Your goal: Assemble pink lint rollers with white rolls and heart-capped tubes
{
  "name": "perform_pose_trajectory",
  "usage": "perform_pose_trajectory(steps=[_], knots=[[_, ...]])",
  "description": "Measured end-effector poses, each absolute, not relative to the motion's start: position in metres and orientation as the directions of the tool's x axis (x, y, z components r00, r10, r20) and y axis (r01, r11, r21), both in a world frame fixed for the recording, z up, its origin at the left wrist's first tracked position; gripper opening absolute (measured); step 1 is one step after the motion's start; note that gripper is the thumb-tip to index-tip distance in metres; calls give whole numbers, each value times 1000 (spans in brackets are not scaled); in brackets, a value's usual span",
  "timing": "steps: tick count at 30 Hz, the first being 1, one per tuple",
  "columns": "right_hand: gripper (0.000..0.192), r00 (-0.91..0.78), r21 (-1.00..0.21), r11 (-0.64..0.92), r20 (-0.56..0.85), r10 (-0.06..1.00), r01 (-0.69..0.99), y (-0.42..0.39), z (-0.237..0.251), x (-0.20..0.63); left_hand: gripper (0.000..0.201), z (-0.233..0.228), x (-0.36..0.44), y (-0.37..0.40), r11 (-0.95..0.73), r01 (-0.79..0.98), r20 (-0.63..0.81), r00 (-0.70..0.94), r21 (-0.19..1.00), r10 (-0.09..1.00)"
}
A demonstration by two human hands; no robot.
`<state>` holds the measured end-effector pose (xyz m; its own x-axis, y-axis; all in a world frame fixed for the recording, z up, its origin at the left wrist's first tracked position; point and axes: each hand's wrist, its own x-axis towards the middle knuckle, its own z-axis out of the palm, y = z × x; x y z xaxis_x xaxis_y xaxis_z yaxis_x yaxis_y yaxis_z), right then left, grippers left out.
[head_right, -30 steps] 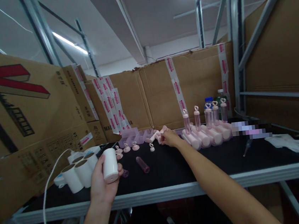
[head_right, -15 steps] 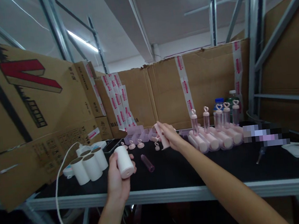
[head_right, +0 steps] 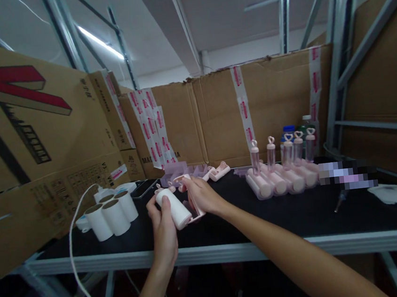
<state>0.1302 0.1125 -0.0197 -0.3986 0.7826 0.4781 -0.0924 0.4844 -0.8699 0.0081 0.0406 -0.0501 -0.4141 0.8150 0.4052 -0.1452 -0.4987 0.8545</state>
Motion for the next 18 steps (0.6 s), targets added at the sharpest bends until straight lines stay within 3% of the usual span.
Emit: perform_pose_trajectory(steps=[9, 18], knots=[[38, -328, -780, 626, 595, 733, -17, 99, -18, 127, 42, -50, 17, 42, -524, -2, 464, -462, 851, 756], [43, -232, -808, 587, 583, 778, -61, 104, -24, 116, 38, -42, 5, 43, -525, 65, 514, -339, 848, 788]])
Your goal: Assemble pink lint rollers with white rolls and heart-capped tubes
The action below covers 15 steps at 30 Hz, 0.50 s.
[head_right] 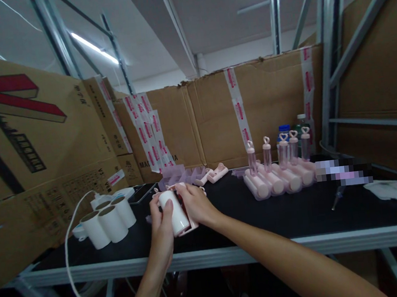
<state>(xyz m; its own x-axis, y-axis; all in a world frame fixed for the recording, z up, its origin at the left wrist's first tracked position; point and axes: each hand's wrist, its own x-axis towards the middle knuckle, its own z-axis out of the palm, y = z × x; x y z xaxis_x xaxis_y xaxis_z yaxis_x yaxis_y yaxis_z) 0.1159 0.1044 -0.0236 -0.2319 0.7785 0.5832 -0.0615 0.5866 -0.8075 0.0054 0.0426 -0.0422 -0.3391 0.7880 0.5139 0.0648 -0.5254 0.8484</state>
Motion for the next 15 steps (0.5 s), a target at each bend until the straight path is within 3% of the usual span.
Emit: perform_pose_trajectory(steps=[15], knots=[[42, -126, -797, 586, 603, 788, -147, 108, -29, 112, 40, -37, -9, 41, -521, 123, 536, -186, 845, 824]])
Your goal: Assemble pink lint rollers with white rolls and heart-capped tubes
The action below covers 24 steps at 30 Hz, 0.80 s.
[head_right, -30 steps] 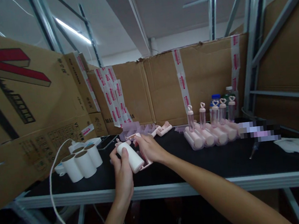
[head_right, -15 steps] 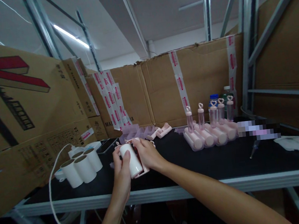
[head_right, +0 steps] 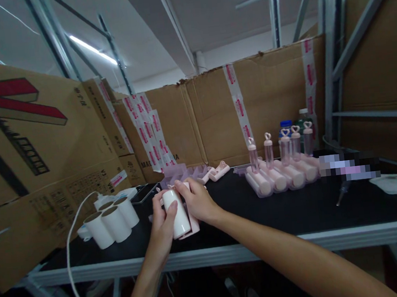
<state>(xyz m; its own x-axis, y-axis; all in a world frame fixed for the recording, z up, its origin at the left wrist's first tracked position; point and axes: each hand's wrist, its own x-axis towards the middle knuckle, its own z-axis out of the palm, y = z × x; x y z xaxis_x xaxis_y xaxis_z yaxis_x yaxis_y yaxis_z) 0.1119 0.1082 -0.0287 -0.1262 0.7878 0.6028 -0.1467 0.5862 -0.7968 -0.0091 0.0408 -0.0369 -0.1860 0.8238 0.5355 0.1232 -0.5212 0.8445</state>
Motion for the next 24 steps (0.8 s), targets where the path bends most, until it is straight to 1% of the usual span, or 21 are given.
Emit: perform_pose_trajectory(steps=[6, 11, 13, 16, 17, 21, 24], knots=[[44, -130, -795, 590, 605, 785, -139, 107, -31, 112, 33, -34, -9, 39, -576, 211, 606, -119, 790, 787], [42, -151, -794, 594, 608, 780, -127, 105, -32, 112, 40, -33, -8, 37, -604, 264, 645, -99, 752, 758], [41, -170, -789, 601, 614, 771, -126, 103, -31, 113, 49, -34, -8, 37, -586, 267, 628, -108, 765, 771], [41, -211, -777, 616, 629, 748, -133, 100, -31, 116, 70, -36, -10, 37, -515, 267, 552, -82, 814, 830], [41, -227, -770, 623, 637, 737, -137, 99, -31, 117, 71, -36, -11, 37, -500, 276, 536, -70, 821, 841], [45, -298, -741, 655, 666, 684, -151, 95, -31, 120, 55, -36, -18, 37, -505, 306, 545, -57, 807, 836], [50, -358, -725, 675, 673, 648, -141, 94, -29, 121, 52, -34, -23, 34, -474, 273, 500, -33, 837, 865]])
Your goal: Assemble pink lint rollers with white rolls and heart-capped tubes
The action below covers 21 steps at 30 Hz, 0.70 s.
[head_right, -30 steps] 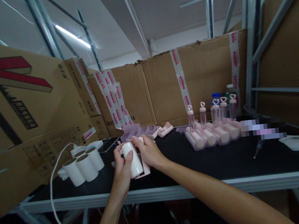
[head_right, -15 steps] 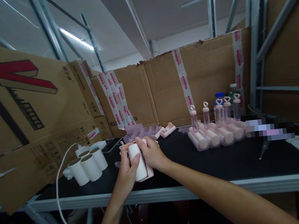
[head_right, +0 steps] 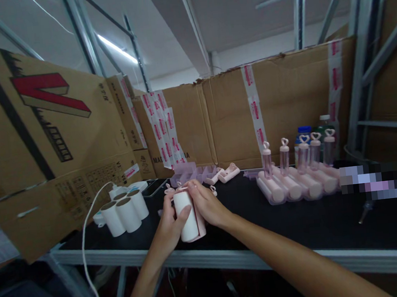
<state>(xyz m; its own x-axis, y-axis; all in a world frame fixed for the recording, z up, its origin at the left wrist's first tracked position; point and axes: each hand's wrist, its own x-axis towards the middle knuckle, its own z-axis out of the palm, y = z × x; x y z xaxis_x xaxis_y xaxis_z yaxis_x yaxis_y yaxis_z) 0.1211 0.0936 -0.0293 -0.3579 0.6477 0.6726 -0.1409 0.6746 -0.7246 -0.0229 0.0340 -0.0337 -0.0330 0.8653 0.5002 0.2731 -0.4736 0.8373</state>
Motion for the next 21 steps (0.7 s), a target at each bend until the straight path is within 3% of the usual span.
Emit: perform_pose_trajectory(steps=[5, 9, 15, 18, 21], knots=[[56, -396, -687, 725, 680, 616, -53, 93, -27, 121, 49, -30, -26, 32, -440, 152, 450, -29, 885, 893], [52, -370, -663, 735, 654, 660, 140, 98, -24, 124, 52, -25, -32, 36, -456, -4, 450, -161, 890, 879], [32, -359, -536, 639, 540, 762, 551, 102, -24, 135, 35, -6, -56, 30, -445, -404, 313, -352, 799, 882], [30, -413, -448, 616, 473, 778, 647, 95, -29, 136, 30, 0, -64, 24, -377, -552, 200, -354, 744, 913], [22, -449, -403, 615, 436, 780, 678, 91, -34, 134, 22, 0, -66, 23, -367, -580, 176, -359, 727, 916]])
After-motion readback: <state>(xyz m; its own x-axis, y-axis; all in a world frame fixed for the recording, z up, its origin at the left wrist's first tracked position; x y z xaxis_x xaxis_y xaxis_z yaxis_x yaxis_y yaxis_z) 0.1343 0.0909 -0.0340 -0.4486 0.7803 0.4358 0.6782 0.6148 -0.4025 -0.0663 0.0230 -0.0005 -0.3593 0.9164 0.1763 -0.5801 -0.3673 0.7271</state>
